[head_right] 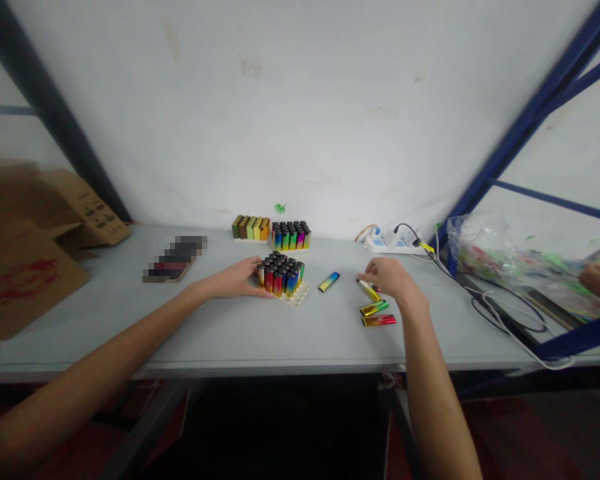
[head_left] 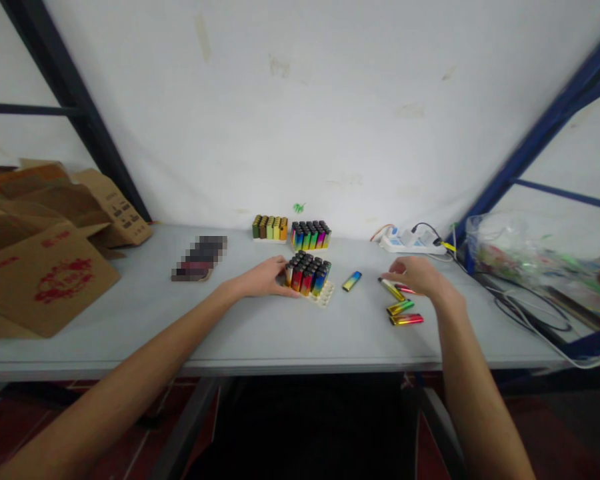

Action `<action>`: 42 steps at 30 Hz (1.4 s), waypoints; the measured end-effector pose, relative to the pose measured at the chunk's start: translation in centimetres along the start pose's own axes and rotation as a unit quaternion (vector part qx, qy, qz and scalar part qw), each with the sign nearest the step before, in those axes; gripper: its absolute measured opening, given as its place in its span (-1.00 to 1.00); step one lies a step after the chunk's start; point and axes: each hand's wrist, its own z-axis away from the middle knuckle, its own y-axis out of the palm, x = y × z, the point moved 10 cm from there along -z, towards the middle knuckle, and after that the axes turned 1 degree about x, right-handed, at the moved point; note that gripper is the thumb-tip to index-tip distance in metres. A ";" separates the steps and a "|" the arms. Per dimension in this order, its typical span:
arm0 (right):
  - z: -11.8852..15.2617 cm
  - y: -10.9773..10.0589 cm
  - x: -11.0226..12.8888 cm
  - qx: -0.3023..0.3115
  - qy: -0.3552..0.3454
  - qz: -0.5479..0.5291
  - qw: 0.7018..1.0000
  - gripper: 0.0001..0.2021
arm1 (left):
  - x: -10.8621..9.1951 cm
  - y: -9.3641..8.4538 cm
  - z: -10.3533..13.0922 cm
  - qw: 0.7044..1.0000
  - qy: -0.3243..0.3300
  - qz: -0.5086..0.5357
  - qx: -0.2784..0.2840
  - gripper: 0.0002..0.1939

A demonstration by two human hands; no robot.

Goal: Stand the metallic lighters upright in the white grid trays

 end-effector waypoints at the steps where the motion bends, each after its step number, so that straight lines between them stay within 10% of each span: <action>1: -0.3 0.2 -0.9 0.003 0.012 0.019 1.000 -0.70 | 0.1 0.0 0.0 1.000 -0.003 0.002 -0.002 -0.31; 13: -1.9 2.7 1.4 -0.004 -0.056 -0.114 0.992 -0.76 | -0.2 -0.1 0.1 1.000 0.007 0.007 -0.002 -0.31; 20: -0.4 1.6 5.3 -0.010 -0.113 -0.430 0.896 -0.50 | 0.3 -0.1 0.0 1.000 -0.007 0.009 -0.010 -0.31; 26: 1.3 1.3 11.6 0.046 -0.229 -0.500 0.834 -0.45 | -0.1 0.1 0.1 1.000 0.001 0.008 0.008 -0.32; 35: 2.0 -0.1 12.7 -0.155 -0.172 -0.336 0.913 -0.47 | 0.0 0.1 0.1 1.000 -0.002 0.014 0.003 -0.34; 42: 2.5 0.6 13.8 -0.211 -0.128 -0.332 0.910 -0.52 | -0.2 0.0 0.1 1.000 0.000 0.018 0.002 -0.35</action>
